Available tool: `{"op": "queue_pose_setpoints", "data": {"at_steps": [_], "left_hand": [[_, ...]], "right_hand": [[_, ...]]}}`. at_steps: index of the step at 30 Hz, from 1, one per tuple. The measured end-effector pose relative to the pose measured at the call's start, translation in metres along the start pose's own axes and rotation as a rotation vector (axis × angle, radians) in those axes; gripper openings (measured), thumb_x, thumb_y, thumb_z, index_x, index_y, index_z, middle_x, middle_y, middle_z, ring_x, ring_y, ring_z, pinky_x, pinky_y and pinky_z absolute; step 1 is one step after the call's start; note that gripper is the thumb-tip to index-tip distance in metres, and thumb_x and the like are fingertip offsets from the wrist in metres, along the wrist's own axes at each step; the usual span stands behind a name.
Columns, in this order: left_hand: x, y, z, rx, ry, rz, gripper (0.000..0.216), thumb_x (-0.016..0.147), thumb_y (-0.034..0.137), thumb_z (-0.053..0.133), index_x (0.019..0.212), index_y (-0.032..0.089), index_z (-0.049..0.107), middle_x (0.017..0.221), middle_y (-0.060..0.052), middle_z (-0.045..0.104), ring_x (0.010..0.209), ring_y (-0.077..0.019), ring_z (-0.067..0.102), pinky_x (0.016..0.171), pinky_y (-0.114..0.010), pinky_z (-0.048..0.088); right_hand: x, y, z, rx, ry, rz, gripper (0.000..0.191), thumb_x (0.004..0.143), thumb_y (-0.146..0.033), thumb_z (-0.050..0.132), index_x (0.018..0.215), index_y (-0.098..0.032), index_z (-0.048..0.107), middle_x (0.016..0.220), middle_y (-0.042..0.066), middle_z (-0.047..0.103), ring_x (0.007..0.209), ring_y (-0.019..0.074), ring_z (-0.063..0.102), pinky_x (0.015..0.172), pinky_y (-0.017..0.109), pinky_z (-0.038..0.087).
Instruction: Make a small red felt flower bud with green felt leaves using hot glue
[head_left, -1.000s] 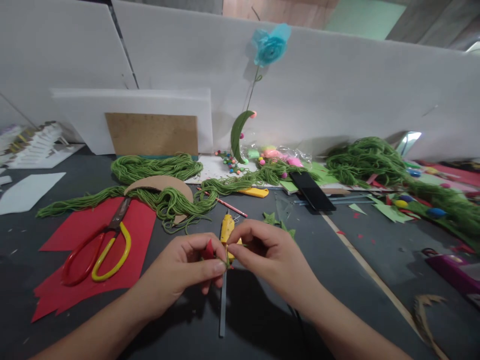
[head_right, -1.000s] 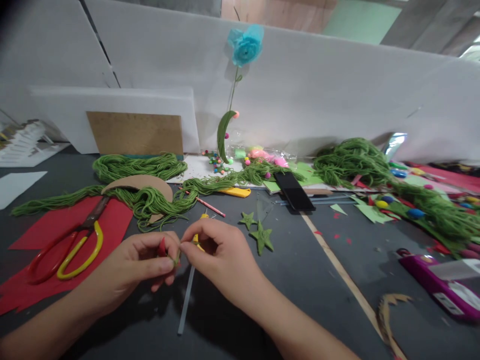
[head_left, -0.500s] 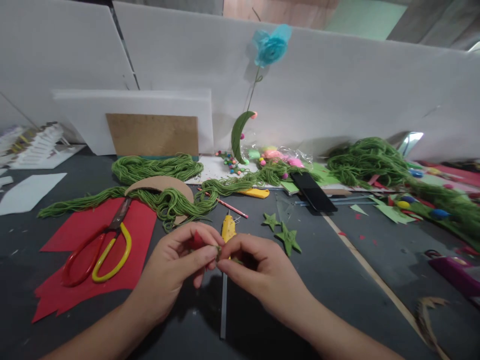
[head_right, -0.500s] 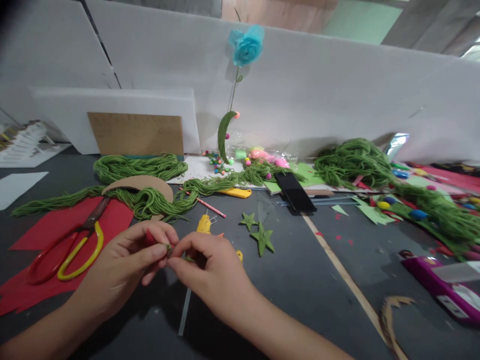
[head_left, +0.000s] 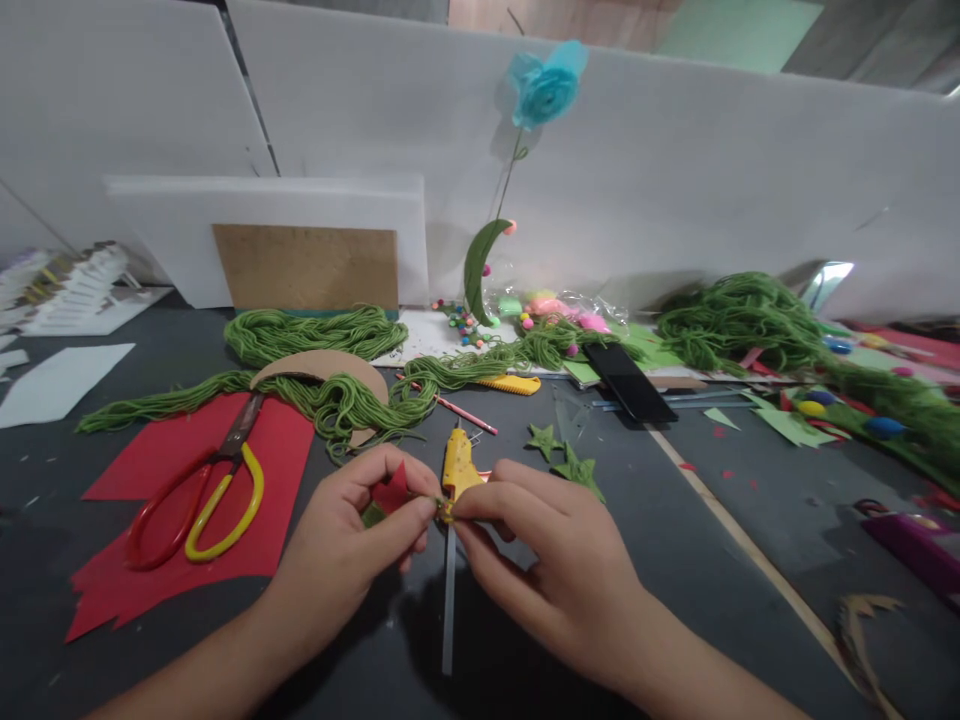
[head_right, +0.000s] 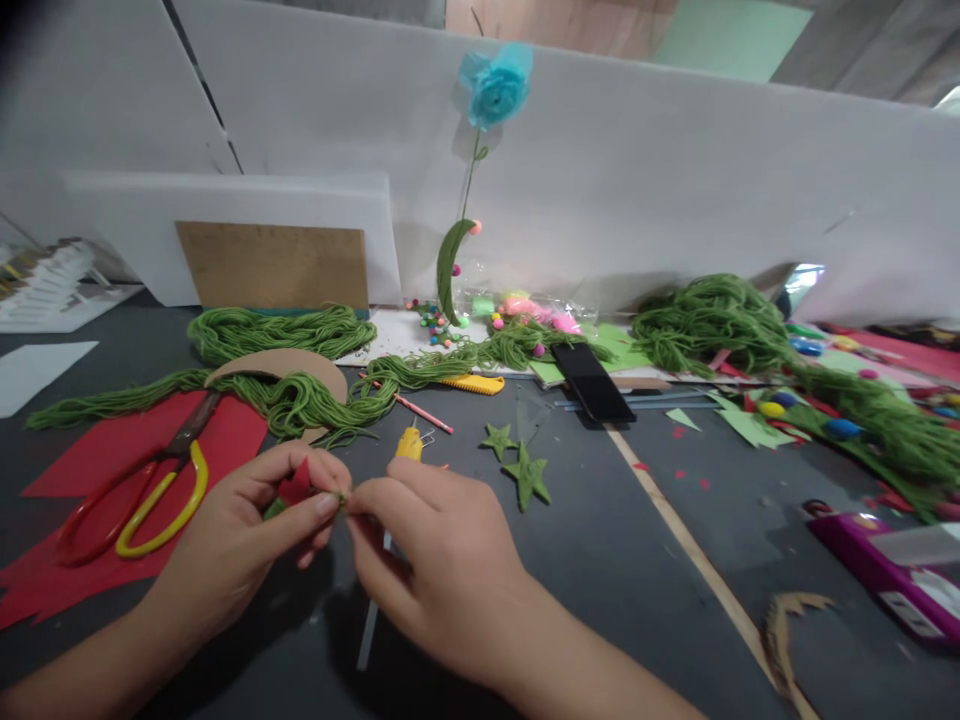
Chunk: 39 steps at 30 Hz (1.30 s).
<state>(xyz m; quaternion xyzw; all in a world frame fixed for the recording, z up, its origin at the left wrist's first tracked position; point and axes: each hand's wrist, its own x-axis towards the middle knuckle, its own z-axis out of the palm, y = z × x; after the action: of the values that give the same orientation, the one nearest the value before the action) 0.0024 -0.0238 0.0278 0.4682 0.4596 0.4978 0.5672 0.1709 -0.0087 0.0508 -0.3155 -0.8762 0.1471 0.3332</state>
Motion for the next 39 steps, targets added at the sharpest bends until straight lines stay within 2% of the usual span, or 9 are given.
{"op": "queue_pose_setpoints", "data": {"at_steps": [6, 11, 15, 18, 21, 30, 34, 39], "left_hand": [[-0.004, 0.004, 0.003, -0.054, -0.093, -0.07, 0.01, 0.073, 0.012, 0.061, 0.066, 0.017, 0.057, 0.072, 0.003, 0.056, 0.046, -0.0036, 0.049, 0.04, -0.014, 0.041], [-0.005, 0.003, 0.0, -0.161, -0.128, -0.094, 0.011, 0.073, 0.011, 0.062, 0.065, 0.017, 0.057, 0.071, 0.004, 0.057, 0.044, -0.0029, 0.05, 0.037, -0.011, 0.04], [-0.005, 0.004, -0.001, -0.245, -0.146, -0.1, 0.011, 0.072, 0.012, 0.064, 0.066, 0.017, 0.057, 0.069, 0.004, 0.058, 0.042, -0.0021, 0.05, 0.036, -0.01, 0.039], [-0.003, 0.005, -0.002, -0.281, -0.139, -0.113, 0.009, 0.072, 0.015, 0.065, 0.067, 0.017, 0.057, 0.069, 0.003, 0.058, 0.042, -0.0016, 0.049, 0.035, -0.01, 0.037], [-0.001, 0.006, -0.002, -0.293, -0.128, -0.124, 0.01, 0.072, 0.017, 0.066, 0.067, 0.016, 0.057, 0.069, 0.003, 0.057, 0.042, -0.0016, 0.047, 0.035, -0.01, 0.036], [-0.002, 0.003, -0.001, -0.254, -0.041, -0.086, 0.008, 0.075, 0.017, 0.064, 0.069, 0.018, 0.058, 0.074, 0.003, 0.054, 0.05, -0.003, 0.047, 0.041, -0.011, 0.037], [0.0, 0.001, -0.002, -0.201, -0.062, -0.033, 0.007, 0.075, 0.018, 0.064, 0.069, 0.019, 0.061, 0.073, 0.002, 0.053, 0.058, -0.0064, 0.047, 0.046, -0.013, 0.039], [0.002, 0.002, 0.0, -0.24, -0.105, -0.053, 0.009, 0.074, 0.017, 0.064, 0.066, 0.019, 0.062, 0.07, 0.003, 0.05, 0.057, -0.0072, 0.044, 0.047, -0.015, 0.037]], "right_hand": [[0.008, 0.003, -0.009, 0.252, -0.002, 0.187, 0.01, 0.076, -0.009, 0.055, 0.07, -0.016, 0.059, 0.059, -0.004, 0.05, 0.052, 0.0063, 0.043, 0.048, 0.017, 0.032], [0.01, 0.006, -0.004, 0.462, -0.057, 0.381, 0.01, 0.074, -0.009, 0.055, 0.067, -0.016, 0.058, 0.058, -0.005, 0.051, 0.05, 0.0056, 0.04, 0.044, 0.016, 0.03], [0.011, 0.006, 0.0, 0.542, -0.073, 0.458, 0.01, 0.072, -0.009, 0.053, 0.065, -0.015, 0.056, 0.056, -0.005, 0.048, 0.05, 0.0059, 0.039, 0.045, 0.016, 0.031], [0.01, 0.005, 0.003, 0.545, -0.081, 0.458, 0.011, 0.071, -0.008, 0.052, 0.064, -0.016, 0.054, 0.057, -0.005, 0.048, 0.051, 0.0064, 0.04, 0.047, 0.016, 0.032], [0.009, 0.003, 0.006, 0.503, -0.058, 0.397, 0.011, 0.072, -0.007, 0.052, 0.065, -0.016, 0.054, 0.059, -0.004, 0.05, 0.053, 0.0071, 0.043, 0.049, 0.016, 0.034], [0.001, -0.001, 0.011, 0.171, 0.014, 0.165, 0.01, 0.078, -0.013, 0.051, 0.07, -0.016, 0.058, 0.06, -0.003, 0.052, 0.052, 0.0075, 0.044, 0.05, 0.019, 0.033], [0.0, -0.001, 0.012, 0.17, 0.026, 0.195, 0.009, 0.078, -0.013, 0.053, 0.072, -0.018, 0.058, 0.059, -0.004, 0.051, 0.051, 0.0074, 0.043, 0.049, 0.018, 0.033], [0.003, -0.003, 0.013, 0.402, -0.021, 0.358, 0.011, 0.079, -0.014, 0.051, 0.07, -0.017, 0.057, 0.056, -0.005, 0.048, 0.048, 0.0072, 0.041, 0.045, 0.017, 0.032]]}}
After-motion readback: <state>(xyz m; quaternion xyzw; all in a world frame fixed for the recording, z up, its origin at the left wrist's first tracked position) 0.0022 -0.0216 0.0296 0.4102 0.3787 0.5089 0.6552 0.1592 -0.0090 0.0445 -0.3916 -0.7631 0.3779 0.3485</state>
